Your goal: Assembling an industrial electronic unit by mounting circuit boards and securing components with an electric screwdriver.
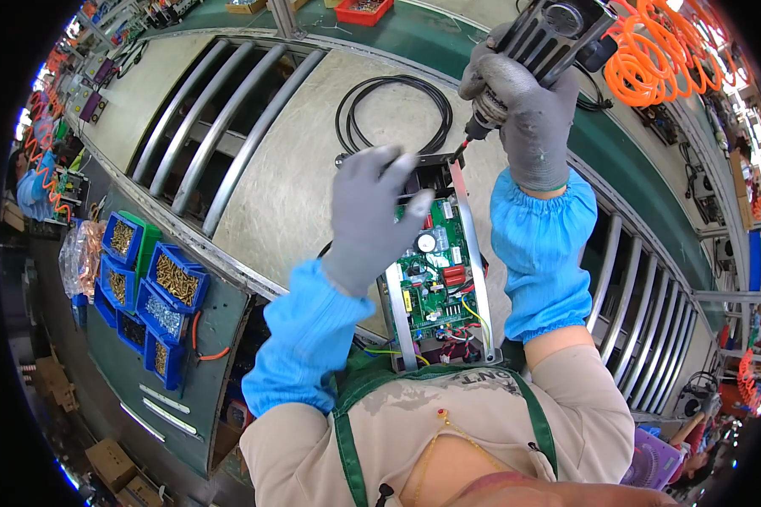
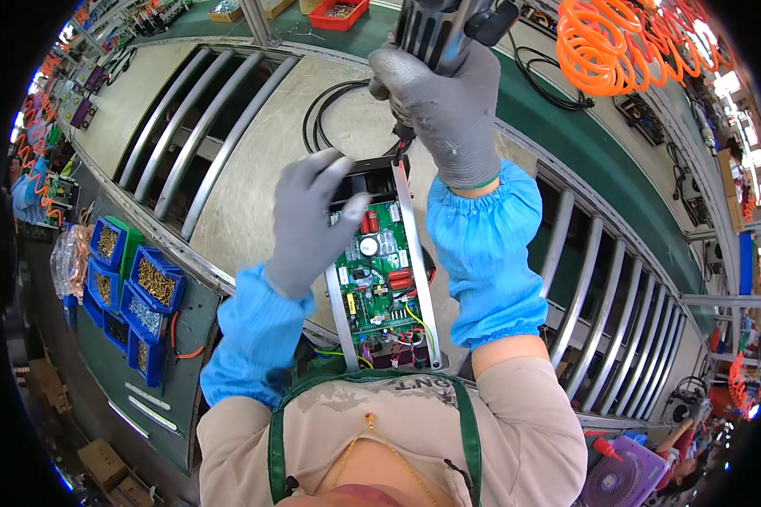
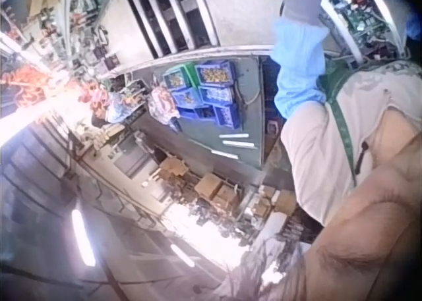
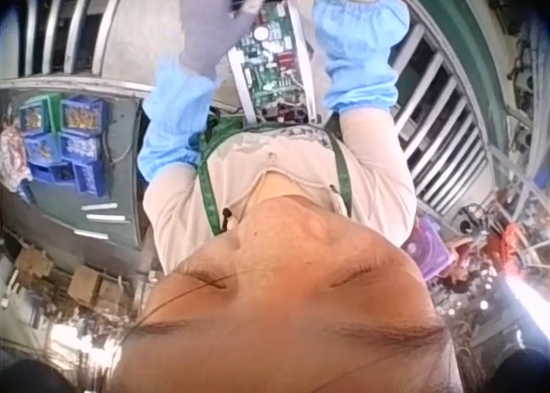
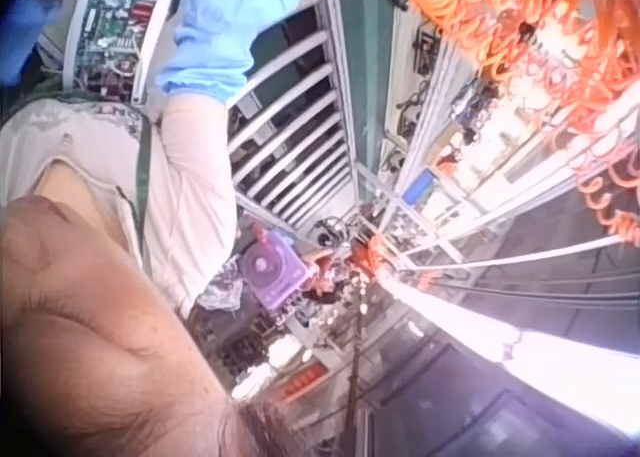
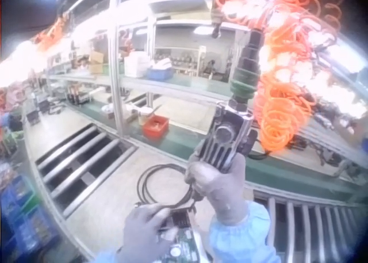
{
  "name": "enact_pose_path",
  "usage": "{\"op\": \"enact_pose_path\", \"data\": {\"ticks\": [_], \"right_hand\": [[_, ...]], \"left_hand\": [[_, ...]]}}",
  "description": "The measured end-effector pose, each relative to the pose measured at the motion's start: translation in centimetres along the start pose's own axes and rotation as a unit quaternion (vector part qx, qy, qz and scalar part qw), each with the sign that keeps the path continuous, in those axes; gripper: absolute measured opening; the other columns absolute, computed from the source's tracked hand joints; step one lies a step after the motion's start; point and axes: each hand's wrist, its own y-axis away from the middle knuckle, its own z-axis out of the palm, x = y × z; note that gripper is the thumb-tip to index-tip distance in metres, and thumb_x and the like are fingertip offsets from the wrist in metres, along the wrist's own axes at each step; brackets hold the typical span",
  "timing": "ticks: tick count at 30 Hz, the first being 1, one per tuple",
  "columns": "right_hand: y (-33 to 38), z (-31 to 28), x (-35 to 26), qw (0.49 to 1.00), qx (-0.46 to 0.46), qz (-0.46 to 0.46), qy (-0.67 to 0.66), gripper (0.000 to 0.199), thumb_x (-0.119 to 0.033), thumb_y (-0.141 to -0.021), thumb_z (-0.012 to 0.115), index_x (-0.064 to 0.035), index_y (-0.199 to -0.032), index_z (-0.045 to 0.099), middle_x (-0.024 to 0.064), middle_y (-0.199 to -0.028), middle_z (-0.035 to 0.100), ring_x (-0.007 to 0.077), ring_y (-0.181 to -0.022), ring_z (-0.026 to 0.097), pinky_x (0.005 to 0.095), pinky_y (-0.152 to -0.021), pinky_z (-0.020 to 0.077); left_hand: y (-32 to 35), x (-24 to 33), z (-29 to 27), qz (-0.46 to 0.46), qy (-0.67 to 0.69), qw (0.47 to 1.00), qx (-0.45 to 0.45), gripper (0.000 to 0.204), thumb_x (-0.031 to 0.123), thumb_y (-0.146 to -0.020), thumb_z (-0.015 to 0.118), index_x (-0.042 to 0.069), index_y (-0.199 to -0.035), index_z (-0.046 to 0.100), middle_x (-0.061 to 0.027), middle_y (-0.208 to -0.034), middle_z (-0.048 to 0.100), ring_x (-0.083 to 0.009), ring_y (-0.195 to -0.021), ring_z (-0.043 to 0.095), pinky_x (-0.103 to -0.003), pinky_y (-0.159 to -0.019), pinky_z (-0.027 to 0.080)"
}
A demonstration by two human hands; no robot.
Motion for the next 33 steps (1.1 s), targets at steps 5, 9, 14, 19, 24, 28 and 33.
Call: {"op": "enact_pose_path", "data": {"ticks": [5,9,14,19,24,28,33], "right_hand": [[0.1,0.0,0.1,1.000,-0.005,-0.018,-0.009,0.025,-0.009,-0.080,0.061,0.0003,-0.103,0.057,0.0105,-0.071,0.061,0.0110,-0.052,0.052,0.0222,-0.045,0.0370],[0.1,1.4,0.3,1.000,-0.012,-0.006,-0.015,0.028,-0.008,-0.082,0.060,0.0011,-0.109,0.057,0.0099,-0.071,0.061,0.0063,-0.045,0.041,0.0216,-0.043,0.0320],[0.0,-1.0,0.3,0.998,-0.043,-0.030,-0.034,0.043,-0.016,-0.080,0.063,0.0004,-0.118,0.050,0.0096,-0.077,0.057,0.0069,-0.053,0.044,0.0213,-0.045,0.0339],[-1.1,-1.2,1.8,0.990,-0.079,-0.019,-0.111,0.035,-0.013,-0.079,0.061,0.0031,-0.110,0.053,0.0090,-0.079,0.056,0.0118,-0.063,0.051,0.0257,-0.059,0.0418],[-0.9,-1.0,1.5,0.996,-0.063,-0.027,-0.057,0.044,-0.015,-0.079,0.062,0.0057,-0.117,0.051,0.0086,-0.081,0.056,0.0145,-0.068,0.052,0.0273,-0.062,0.0433],[-1.2,-1.4,0.9,0.996,-0.038,0.005,-0.085,0.043,-0.015,-0.079,0.063,0.0061,-0.116,0.053,0.0129,-0.081,0.060,0.0123,-0.053,0.051,0.0246,-0.051,0.0421],[-0.1,-0.1,-1.2,0.989,0.004,-0.102,-0.104,0.044,-0.013,-0.078,0.059,0.0049,-0.118,0.051,0.0135,-0.077,0.057,0.0170,-0.060,0.053,0.0316,-0.057,0.0450]], "left_hand": [[8.1,-1.3,-1.7,-0.202,0.114,0.969,0.078,0.036,0.014,-0.080,0.063,0.001,-0.113,0.058,-0.0134,-0.108,0.056,-0.0307,-0.099,0.056,-0.039,-0.087,0.045],[14.4,-2.7,-3.5,-0.351,0.180,0.917,0.061,0.027,0.007,-0.085,0.055,-0.001,-0.111,0.059,-0.0132,-0.103,0.058,-0.0240,-0.096,0.058,-0.034,-0.085,0.046],[18.3,-3.5,-5.8,-0.494,0.194,0.840,0.111,0.022,0.005,-0.085,0.058,-0.002,-0.105,0.063,-0.0106,-0.098,0.061,-0.0195,-0.090,0.061,-0.027,-0.082,0.048],[27.5,-9.7,-7.6,-0.526,0.070,0.820,0.213,0.022,0.009,-0.086,0.059,0.000,-0.106,0.064,-0.0102,-0.103,0.063,-0.0172,-0.092,0.060,-0.029,-0.086,0.047],[29.6,-15.6,-10.8,-0.548,-0.129,0.769,0.302,0.023,0.012,-0.086,0.060,0.003,-0.106,0.065,-0.0111,-0.099,0.063,-0.0220,-0.091,0.061,-0.032,-0.083,0.048],[32.0,-18.6,-12.7,-0.451,-0.301,0.831,0.125,0.023,0.019,-0.085,0.062,0.008,-0.105,0.066,-0.0134,-0.097,0.061,-0.0306,-0.092,0.060,-0.038,-0.083,0.048],[30.8,-18.0,-12.9,-0.473,-0.299,0.826,0.056,0.020,0.022,-0.085,0.062,0.008,-0.099,0.065,-0.0142,-0.097,0.060,-0.0329,-0.092,0.058,-0.041,-0.084,0.046]]}}
